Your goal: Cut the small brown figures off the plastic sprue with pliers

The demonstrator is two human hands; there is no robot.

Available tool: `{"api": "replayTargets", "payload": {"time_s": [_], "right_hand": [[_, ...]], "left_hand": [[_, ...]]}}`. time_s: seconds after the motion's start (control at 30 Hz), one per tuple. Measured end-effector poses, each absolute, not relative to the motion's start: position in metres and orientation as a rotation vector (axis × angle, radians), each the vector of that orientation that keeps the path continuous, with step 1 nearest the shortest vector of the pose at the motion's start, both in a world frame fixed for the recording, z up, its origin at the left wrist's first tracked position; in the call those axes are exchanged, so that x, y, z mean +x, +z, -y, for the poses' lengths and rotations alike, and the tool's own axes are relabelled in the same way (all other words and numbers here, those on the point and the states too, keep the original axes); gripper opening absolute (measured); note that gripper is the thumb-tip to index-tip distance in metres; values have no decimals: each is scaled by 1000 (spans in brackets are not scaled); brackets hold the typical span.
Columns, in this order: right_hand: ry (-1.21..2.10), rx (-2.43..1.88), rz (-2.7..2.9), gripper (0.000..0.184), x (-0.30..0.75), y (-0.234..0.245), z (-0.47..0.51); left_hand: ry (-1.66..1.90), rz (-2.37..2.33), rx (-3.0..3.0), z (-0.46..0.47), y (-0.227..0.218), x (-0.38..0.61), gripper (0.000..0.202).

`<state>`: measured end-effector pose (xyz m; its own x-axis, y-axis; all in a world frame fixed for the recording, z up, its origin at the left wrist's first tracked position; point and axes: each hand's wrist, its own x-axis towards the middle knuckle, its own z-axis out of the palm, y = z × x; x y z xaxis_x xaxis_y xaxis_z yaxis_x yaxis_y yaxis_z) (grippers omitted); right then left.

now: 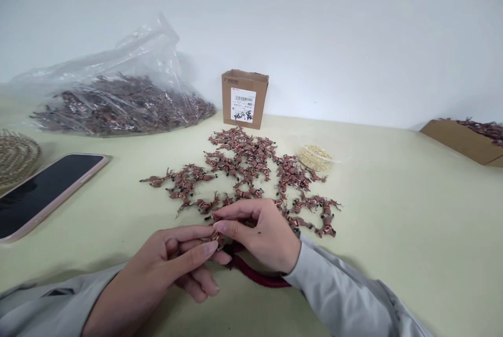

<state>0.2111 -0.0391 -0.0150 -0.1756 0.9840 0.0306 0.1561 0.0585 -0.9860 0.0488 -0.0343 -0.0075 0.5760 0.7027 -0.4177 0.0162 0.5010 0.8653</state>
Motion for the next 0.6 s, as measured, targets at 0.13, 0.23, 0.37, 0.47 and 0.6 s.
{"api": "replayTargets", "payload": {"time_s": [0.13,0.23,0.37,0.47,0.6], "right_hand": [[1211,-1207,1482,20,211,-14,39],[1212,-1212,1493,20,212,-13,39],[1238,-1225,1470,20,212,-13,39],[1276,-1222,1441,19,212,-13,38],[1379,-1228,1368,19,212,-12,38]], "left_hand": [[486,-863,975,34,-7,49,25],[479,-861,976,35,-7,49,24],[475,-860,979,34,-7,49,25],[478,-859,981,34,-8,49,24],[477,-854,984,35,-9,50,23]]}}
